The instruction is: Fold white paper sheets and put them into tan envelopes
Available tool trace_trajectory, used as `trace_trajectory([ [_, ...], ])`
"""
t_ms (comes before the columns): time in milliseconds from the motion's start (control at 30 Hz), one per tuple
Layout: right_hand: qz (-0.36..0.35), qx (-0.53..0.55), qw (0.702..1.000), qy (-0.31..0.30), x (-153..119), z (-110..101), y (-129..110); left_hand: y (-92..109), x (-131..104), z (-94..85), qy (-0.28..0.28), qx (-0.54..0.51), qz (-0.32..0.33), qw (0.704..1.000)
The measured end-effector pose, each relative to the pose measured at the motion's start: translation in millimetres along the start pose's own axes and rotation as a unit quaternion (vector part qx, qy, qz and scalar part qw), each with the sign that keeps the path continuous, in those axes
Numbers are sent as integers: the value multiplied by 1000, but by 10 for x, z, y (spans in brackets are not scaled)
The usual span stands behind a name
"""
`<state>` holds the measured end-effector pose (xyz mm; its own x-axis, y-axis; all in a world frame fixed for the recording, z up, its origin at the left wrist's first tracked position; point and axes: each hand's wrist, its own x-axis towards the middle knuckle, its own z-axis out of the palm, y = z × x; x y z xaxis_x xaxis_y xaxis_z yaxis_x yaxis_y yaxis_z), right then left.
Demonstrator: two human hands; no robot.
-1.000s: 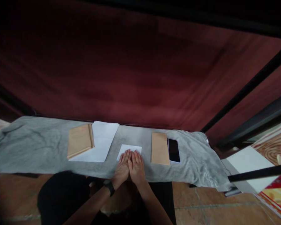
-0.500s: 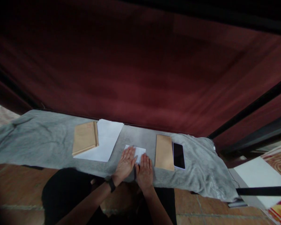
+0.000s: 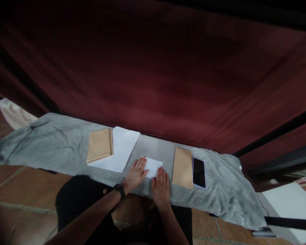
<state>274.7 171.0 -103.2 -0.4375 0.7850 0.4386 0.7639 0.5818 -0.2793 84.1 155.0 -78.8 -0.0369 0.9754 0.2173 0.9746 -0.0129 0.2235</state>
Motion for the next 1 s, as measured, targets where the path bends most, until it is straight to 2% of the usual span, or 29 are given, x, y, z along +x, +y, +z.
trace_trajectory([
  [167, -14, -14, 1000, -5, 45, -6, 68, -166, -115, -37, -7, 9, 38, 999],
  [333, -38, -27, 999, -15, 65, -15, 114, -293, -162, -116, -73, 12, 98, 993],
  [433, -41, -30, 999, -12, 51, -14, 121, -311, -139, -165, -110, 7, 107, 988],
  [567, -46, -16, 999, -11, 35, -22, 127, -283, -94, -241, -117, -7, 115, 986],
  [733, -14, 92, 995, -29, 95, -125, 128, -198, -33, -443, -85, -49, 103, 990],
  [867, 82, 292, 953, -28, 253, -307, 159, -135, 64, -714, -40, -100, 79, 991],
  [933, 114, 339, 934, -24, 356, -391, 182, -120, 138, -843, -8, -172, 48, 984],
  [1000, 136, 350, 927, -20, 460, -442, 196, -116, 221, -925, 37, -301, -15, 953],
])
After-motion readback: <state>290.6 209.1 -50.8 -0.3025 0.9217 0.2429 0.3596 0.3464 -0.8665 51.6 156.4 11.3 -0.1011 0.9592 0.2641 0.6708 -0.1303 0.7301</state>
